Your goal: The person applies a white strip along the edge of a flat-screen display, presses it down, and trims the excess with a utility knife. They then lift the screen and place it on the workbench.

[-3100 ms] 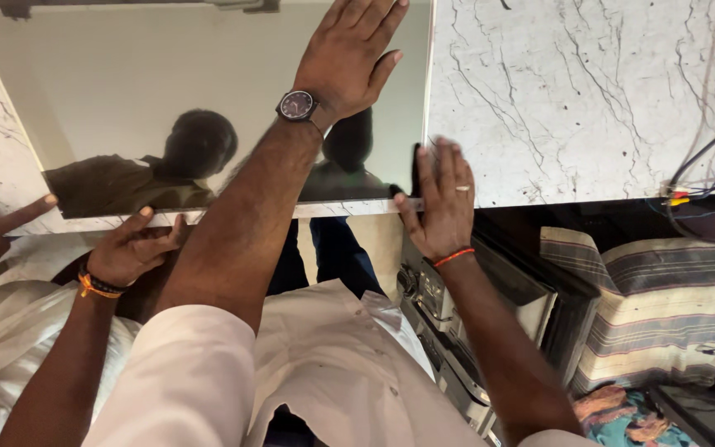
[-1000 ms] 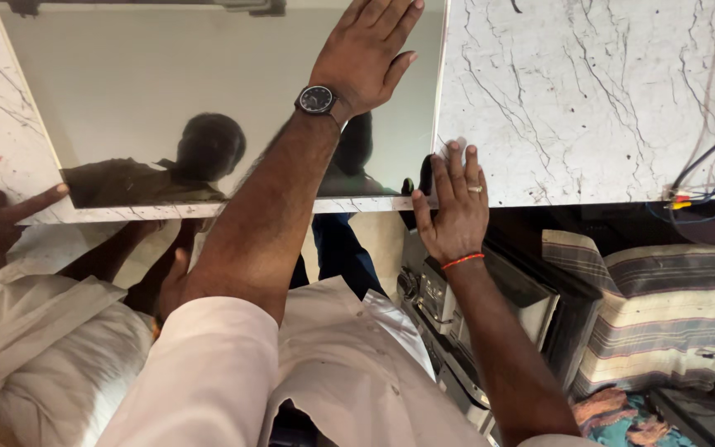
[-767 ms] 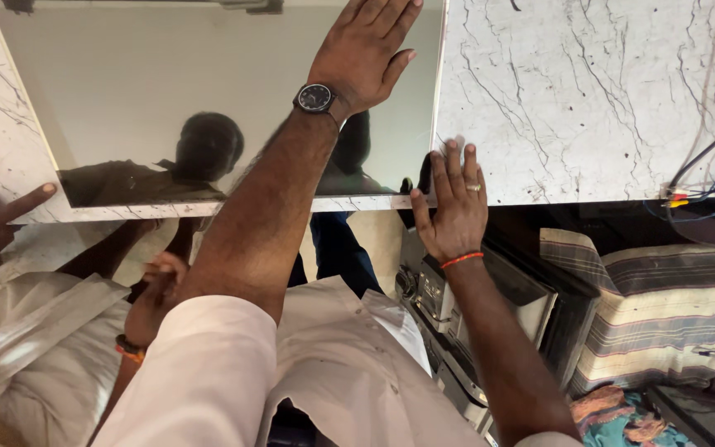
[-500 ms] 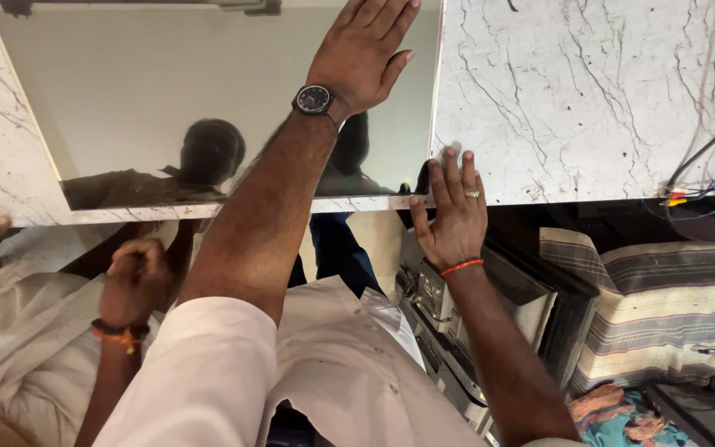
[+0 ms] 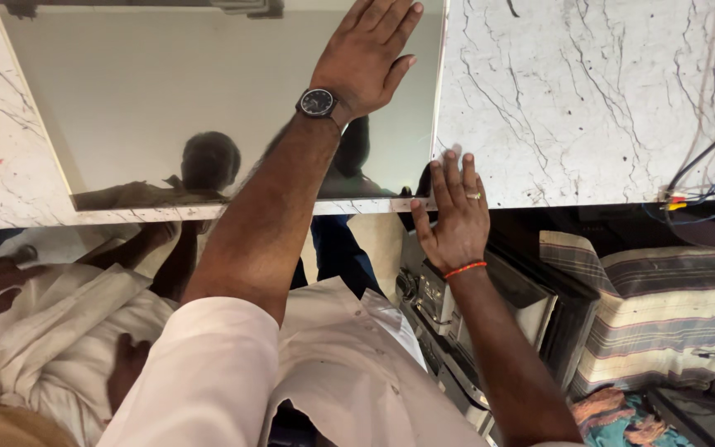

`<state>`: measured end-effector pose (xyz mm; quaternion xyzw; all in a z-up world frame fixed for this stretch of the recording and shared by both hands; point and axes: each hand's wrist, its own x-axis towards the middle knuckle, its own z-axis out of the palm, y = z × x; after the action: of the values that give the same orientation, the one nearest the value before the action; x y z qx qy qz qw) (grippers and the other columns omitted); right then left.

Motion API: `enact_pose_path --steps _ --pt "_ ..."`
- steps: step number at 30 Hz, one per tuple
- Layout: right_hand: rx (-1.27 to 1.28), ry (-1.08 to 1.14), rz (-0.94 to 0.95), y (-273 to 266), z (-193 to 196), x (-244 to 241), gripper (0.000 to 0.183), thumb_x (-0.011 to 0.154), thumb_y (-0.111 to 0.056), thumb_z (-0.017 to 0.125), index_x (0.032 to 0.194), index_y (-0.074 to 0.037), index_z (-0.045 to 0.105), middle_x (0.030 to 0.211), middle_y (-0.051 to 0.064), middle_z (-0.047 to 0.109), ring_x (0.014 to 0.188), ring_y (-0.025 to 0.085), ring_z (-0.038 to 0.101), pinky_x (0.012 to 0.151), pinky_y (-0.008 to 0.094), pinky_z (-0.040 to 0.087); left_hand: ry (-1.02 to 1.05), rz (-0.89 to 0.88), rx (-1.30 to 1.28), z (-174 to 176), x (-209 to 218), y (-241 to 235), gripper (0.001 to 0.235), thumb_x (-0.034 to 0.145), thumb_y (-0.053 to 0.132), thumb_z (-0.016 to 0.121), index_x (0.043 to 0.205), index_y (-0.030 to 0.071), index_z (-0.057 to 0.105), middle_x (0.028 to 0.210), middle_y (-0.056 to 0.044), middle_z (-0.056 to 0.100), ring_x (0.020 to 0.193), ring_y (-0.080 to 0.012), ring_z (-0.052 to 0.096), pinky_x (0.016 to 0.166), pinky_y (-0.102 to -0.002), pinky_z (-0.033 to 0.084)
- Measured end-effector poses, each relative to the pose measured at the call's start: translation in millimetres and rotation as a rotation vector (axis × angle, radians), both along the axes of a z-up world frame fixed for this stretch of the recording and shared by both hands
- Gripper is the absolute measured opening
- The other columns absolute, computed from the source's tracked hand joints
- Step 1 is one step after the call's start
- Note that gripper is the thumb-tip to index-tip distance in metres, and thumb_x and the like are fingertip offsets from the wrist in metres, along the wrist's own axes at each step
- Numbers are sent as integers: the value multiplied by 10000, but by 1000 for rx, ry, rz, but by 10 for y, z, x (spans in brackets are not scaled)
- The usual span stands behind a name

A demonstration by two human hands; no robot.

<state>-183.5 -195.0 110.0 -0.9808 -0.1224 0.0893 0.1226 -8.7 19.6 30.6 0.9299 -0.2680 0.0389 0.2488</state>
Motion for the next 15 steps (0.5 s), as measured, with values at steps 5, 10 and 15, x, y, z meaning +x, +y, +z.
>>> enact_pose_path --steps 5,10,15 --pt "2 11 4 -4 12 -15 589 1012 -353 596 1474 11 573 1633 195 425 1557 398 303 1237 526 298 21 -11 -17 -1 -16 22 574 1140 326 529 1587 -19 427 1646 -177 387 1545 -301 273 1287 -457 206" --pt "23 15 26 -6 32 5 603 1010 -359 597 1477 20 571 1623 221 417 1546 415 290 1238 520 283 4 -2 -22 32 -16 13 568 1135 330 533 1582 -5 431 1660 -153 372 1559 -296 252 1297 -456 193" --pt "-3 6 38 25 18 10 599 1021 -332 587 1493 35 552 1640 218 410 1558 413 300 1249 512 292 62 1 -14 -15 -28 21 574 1124 326 530 1581 -5 427 1672 -163 336 1558 -287 242 1292 -462 183"
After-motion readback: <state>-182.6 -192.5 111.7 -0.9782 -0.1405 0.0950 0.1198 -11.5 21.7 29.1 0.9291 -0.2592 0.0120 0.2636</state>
